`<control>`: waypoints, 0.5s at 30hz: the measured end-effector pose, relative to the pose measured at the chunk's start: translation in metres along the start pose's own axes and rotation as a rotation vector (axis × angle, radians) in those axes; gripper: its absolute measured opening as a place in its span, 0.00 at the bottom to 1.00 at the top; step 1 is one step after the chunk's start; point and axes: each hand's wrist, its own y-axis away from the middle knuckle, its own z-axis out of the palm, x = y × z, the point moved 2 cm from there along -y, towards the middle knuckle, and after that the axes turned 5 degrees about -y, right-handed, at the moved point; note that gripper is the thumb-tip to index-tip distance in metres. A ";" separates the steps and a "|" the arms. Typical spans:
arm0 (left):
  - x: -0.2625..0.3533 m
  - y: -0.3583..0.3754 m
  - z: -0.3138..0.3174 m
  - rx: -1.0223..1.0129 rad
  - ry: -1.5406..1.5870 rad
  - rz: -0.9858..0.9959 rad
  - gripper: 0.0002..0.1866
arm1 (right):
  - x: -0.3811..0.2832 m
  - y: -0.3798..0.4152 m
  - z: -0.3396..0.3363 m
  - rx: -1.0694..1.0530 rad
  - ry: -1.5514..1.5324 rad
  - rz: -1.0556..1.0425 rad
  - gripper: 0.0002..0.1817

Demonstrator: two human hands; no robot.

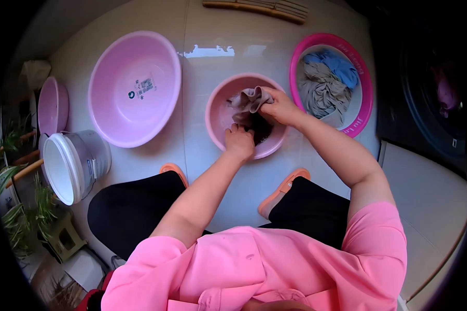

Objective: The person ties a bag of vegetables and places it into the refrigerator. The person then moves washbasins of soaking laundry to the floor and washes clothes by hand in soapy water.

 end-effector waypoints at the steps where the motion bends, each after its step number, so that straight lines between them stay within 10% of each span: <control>1: 0.005 0.013 -0.015 -0.024 -0.057 -0.015 0.17 | -0.001 -0.001 0.004 -0.015 0.005 0.006 0.19; 4: 0.005 0.041 -0.029 0.370 0.434 -0.007 0.17 | -0.011 -0.001 0.014 0.035 0.299 -0.174 0.16; 6: 0.003 0.024 -0.030 0.238 0.764 -0.018 0.30 | -0.023 -0.005 0.019 0.219 0.521 -0.342 0.16; 8: 0.007 0.000 -0.020 -0.095 2.161 -0.590 0.43 | -0.016 -0.018 0.027 0.263 0.491 -0.376 0.19; 11: -0.007 -0.028 -0.028 -0.244 2.659 -0.141 0.51 | -0.005 -0.017 0.062 0.367 0.370 -0.514 0.29; 15: -0.018 -0.053 0.041 -0.156 2.796 -0.161 0.38 | -0.012 0.013 0.108 0.477 0.387 -0.340 0.24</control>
